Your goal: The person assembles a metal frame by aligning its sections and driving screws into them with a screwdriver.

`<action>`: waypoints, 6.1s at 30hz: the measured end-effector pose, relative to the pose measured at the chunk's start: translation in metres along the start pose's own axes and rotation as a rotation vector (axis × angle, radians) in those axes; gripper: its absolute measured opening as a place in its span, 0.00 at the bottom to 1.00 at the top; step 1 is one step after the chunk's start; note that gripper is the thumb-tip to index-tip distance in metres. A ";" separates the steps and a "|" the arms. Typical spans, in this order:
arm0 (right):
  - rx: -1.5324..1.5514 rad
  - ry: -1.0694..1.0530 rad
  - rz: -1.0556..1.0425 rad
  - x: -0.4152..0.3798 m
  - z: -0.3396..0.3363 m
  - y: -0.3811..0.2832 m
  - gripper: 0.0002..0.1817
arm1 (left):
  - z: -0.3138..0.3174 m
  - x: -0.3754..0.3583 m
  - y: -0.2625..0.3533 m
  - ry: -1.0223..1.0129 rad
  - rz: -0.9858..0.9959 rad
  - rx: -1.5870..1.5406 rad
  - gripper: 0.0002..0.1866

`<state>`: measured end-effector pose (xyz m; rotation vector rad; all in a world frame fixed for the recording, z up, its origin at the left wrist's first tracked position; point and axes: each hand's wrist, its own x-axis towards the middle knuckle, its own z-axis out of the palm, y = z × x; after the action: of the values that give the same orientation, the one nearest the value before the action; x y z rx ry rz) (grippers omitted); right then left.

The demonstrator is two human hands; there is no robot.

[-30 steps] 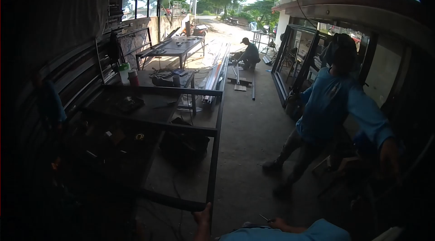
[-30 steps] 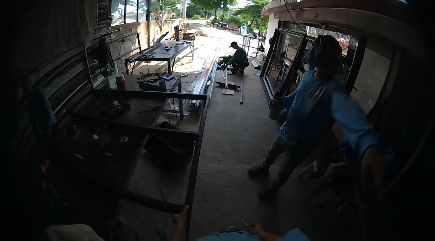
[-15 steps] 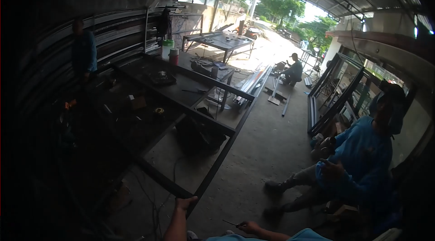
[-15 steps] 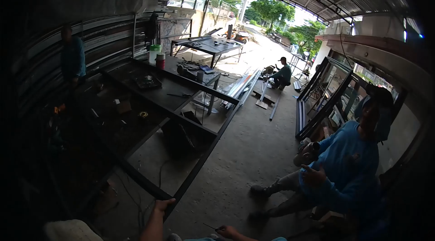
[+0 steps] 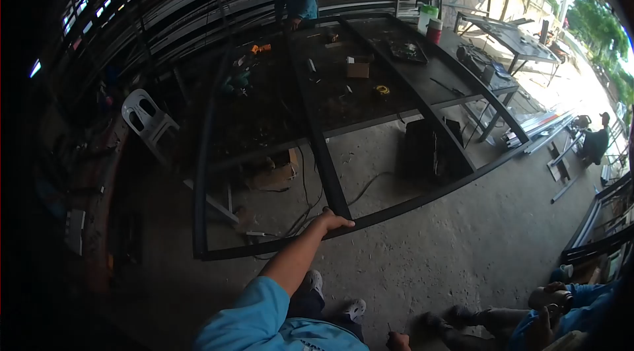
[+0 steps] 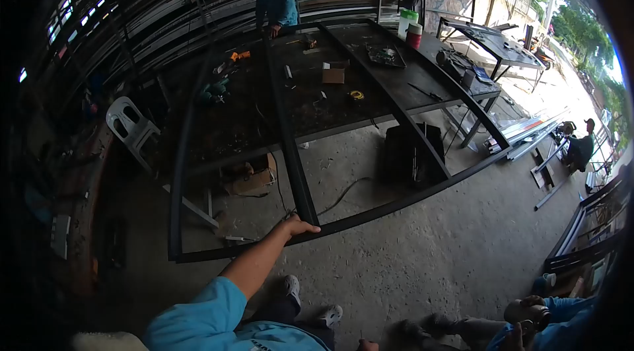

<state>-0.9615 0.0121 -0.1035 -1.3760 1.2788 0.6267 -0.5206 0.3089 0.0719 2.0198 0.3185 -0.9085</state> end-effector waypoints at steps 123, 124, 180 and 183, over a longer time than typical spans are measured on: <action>0.105 -0.403 -0.698 -0.117 0.138 -0.242 0.28 | 0.024 -0.012 0.044 0.620 -0.118 0.460 0.30; 0.107 -0.402 -0.706 -0.115 0.139 -0.242 0.28 | 0.024 -0.012 0.044 0.617 -0.119 0.457 0.30; 0.763 -0.282 -1.005 -0.074 0.235 -0.178 0.25 | 0.030 -0.022 -0.046 0.780 1.135 0.870 0.16; 0.756 -0.268 -1.015 -0.072 0.240 -0.175 0.24 | 0.026 -0.021 -0.050 0.810 1.186 0.867 0.16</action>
<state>-0.7529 0.2254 -0.0390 -1.0438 0.3830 -0.3512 -0.5744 0.3192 0.0465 2.6478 -0.9462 0.6636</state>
